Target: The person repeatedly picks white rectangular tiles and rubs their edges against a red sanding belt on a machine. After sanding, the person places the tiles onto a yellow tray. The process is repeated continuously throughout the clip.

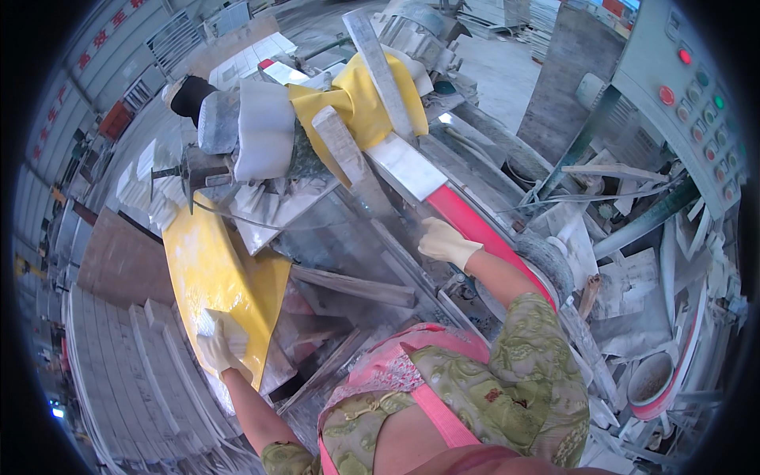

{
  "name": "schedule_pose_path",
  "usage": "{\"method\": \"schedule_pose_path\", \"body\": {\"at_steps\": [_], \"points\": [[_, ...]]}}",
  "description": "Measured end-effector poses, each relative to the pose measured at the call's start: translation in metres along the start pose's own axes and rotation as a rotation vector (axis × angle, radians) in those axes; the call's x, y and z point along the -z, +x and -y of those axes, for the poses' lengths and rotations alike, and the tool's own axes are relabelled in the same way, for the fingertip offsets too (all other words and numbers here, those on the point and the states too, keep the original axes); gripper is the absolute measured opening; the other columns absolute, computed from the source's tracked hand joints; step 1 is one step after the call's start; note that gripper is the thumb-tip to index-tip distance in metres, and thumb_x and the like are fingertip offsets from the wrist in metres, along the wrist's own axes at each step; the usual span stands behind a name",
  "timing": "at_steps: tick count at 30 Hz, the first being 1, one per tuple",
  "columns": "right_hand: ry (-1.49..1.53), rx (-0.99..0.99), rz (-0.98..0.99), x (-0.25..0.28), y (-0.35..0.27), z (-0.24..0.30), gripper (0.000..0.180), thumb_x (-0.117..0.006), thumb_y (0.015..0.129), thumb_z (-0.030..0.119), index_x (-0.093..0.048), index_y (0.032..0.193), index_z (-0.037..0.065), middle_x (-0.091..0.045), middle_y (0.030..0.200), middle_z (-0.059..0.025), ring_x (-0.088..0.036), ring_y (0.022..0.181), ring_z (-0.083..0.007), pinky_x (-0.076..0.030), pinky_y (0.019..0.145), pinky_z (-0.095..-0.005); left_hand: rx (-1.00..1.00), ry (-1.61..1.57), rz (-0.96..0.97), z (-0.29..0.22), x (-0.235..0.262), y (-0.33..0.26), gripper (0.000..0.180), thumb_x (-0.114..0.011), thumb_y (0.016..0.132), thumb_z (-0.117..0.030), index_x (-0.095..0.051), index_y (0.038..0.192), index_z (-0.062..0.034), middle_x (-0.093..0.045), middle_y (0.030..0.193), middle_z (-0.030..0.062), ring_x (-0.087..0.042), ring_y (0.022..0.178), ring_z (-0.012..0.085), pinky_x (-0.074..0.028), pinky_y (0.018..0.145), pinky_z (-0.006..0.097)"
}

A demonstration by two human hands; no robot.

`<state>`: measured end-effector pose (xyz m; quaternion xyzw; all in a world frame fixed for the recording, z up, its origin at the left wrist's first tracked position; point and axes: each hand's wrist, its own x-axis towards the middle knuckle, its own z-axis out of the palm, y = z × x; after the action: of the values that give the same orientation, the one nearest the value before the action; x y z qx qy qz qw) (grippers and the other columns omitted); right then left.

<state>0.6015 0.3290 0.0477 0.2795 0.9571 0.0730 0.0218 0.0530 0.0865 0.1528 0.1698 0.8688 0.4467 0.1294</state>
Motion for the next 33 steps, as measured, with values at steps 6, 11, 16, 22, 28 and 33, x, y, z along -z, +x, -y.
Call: {"method": "schedule_pose_path", "body": {"at_steps": [6,11,16,22,28,33], "points": [[0.02,-0.015,-0.041,-0.002,-0.001,0.002,0.017,-0.064,0.077,0.013,-0.078,0.068,0.011,-0.073,0.069,-0.0093,-0.07,0.07,-0.0277,-0.044,0.108,-0.0391,0.003,-0.007,-0.024,0.002,0.0,0.0,0.075,-0.079,0.087,-0.038,-0.05,0.14,0.0058,-0.063,0.127,0.021,-0.064,0.107,0.0303,-0.053,0.092,0.04],[0.02,-0.033,-0.042,-0.004,-0.001,0.001,0.018,-0.063,0.078,0.014,-0.079,0.07,0.01,-0.074,0.072,-0.0106,-0.072,0.078,-0.0284,-0.045,0.108,-0.0394,-0.09,0.137,-0.06,0.019,-0.001,0.021,0.073,-0.08,0.086,-0.041,-0.054,0.131,0.0103,-0.066,0.12,0.026,-0.065,0.105,0.0355,-0.052,0.093,0.042],[0.023,-0.025,-0.032,0.002,-0.001,0.002,0.018,-0.063,0.079,0.013,-0.078,0.07,0.01,-0.073,0.072,-0.0117,-0.073,0.08,-0.0294,-0.043,0.11,-0.0406,-0.101,0.046,-0.053,0.031,-0.003,0.029,0.072,-0.08,0.087,-0.042,-0.055,0.13,0.0096,-0.067,0.119,0.0258,-0.065,0.105,0.0359,-0.052,0.093,0.042],[0.076,-0.058,0.083,0.008,0.001,0.003,0.018,-0.063,0.078,0.012,-0.078,0.071,0.007,-0.074,0.073,-0.0143,-0.073,0.084,-0.0328,-0.041,0.114,-0.0421,-0.022,-0.082,-0.01,0.013,-0.001,0.008,0.073,-0.081,0.087,-0.036,-0.051,0.137,0.0072,-0.064,0.127,0.0204,-0.063,0.108,0.0306,-0.052,0.094,0.041],[0.09,-0.052,0.023,0.003,0.0,0.002,0.018,-0.063,0.078,0.012,-0.078,0.07,0.007,-0.074,0.074,-0.015,-0.072,0.081,-0.0323,-0.04,0.114,-0.0426,-0.015,-0.085,-0.005,0.003,0.0,0.001,0.075,-0.081,0.087,-0.033,-0.049,0.141,0.007,-0.062,0.131,0.0202,-0.062,0.112,0.0297,-0.052,0.096,0.04],[0.072,-0.059,0.048,0.005,0.0,0.003,0.018,-0.063,0.079,0.012,-0.078,0.071,0.008,-0.074,0.074,-0.0147,-0.073,0.082,-0.0314,-0.041,0.114,-0.0425,-0.046,0.019,-0.032,0.021,-0.002,0.02,0.081,-0.079,0.087,-0.04,-0.048,0.143,0.0091,-0.063,0.131,0.0236,-0.063,0.115,0.0334,-0.05,0.099,0.041]]}}
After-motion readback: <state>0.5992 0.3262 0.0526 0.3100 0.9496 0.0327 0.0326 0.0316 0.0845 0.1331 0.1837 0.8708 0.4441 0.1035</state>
